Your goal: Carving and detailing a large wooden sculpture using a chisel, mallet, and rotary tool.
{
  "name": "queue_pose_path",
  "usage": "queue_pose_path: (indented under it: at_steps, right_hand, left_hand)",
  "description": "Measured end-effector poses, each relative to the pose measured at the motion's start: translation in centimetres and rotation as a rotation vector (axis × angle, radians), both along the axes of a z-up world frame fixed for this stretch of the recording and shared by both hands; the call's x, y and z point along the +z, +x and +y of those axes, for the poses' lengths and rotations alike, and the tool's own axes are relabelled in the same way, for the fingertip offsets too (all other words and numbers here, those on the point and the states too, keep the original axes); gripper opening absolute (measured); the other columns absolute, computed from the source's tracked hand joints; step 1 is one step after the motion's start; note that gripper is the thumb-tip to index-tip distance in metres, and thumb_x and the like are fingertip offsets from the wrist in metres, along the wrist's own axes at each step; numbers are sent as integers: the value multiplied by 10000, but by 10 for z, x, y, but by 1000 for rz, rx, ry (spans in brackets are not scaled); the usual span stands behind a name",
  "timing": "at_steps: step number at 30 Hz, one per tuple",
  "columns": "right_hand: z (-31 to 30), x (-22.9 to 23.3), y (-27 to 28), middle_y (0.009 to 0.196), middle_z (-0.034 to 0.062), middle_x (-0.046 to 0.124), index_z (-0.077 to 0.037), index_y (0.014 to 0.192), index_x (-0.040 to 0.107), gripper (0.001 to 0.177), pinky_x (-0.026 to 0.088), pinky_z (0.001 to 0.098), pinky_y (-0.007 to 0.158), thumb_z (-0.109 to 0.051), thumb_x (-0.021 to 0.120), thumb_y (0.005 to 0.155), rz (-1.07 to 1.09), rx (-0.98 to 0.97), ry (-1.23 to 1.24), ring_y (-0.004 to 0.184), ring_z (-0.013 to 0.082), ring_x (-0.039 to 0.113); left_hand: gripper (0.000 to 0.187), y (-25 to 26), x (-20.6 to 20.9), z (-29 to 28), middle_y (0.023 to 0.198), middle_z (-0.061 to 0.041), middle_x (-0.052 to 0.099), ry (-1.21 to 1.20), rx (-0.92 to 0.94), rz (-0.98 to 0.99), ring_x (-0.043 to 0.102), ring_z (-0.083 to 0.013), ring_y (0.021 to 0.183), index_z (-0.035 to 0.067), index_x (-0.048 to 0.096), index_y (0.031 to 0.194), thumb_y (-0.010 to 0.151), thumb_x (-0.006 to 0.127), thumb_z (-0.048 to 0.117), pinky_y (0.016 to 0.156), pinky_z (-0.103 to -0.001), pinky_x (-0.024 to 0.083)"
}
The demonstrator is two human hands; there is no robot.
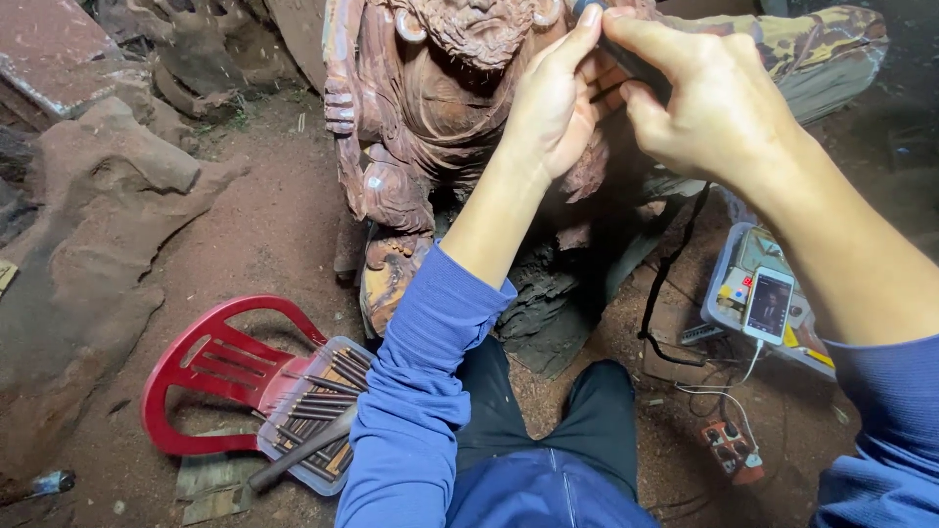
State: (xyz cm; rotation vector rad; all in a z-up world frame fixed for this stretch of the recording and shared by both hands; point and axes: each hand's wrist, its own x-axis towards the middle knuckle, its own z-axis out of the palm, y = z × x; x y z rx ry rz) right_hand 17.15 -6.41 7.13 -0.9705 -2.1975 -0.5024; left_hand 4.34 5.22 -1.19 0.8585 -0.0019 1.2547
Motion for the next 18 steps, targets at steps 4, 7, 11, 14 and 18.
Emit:
queue_pose_path:
  at_steps: [4, 7, 11, 14, 18]
  right_hand:
    - [0, -2, 2, 1054, 279, 771, 100, 1400, 732, 542, 532, 448, 562, 95, 687, 861, -10, 8, 18, 632, 387, 669]
    - [-1, -4, 3, 1073, 270, 773, 100, 1399, 723, 544, 536, 439, 588, 104, 686, 856, -3, 24, 28, 693, 382, 690]
    - [2, -5, 3, 1150, 262, 780, 93, 1403, 711, 549, 556, 437, 616, 93, 696, 855, 0, 16, 50, 746, 374, 718]
    - [3, -5, 3, 1157, 274, 778, 96, 1400, 721, 554, 560, 442, 610, 84, 695, 847, -9, -2, 36, 726, 384, 714]
    - [-3, -3, 4, 1135, 265, 772, 91, 1407, 710, 568, 543, 455, 624, 81, 697, 839, -11, -2, -2, 747, 408, 699]
  left_hand:
    - [331, 0, 0, -2, 886, -129, 738, 10, -1, 3, 664, -202, 807, -6, 734, 1153, 1035, 623, 283, 729, -350, 516]
    - [330, 0, -1, -2, 917, -141, 751, 22, -27, -9, 675, -206, 829, -9, 729, 1159, 1037, 627, 280, 748, -350, 512]
    - [297, -1, 0, -2, 889, -132, 740, 0, -20, -27, 675, -195, 794, -3, 720, 1115, 1019, 641, 267, 713, -337, 528]
    - [279, 0, -1, -2, 884, -128, 738, 3, -21, -34, 672, -188, 794, 7, 723, 1092, 1019, 641, 264, 714, -332, 518]
    - [314, 4, -5, -2, 954, -159, 742, 33, -16, -41, 676, -223, 862, -21, 716, 1158, 1045, 632, 259, 752, -362, 536]
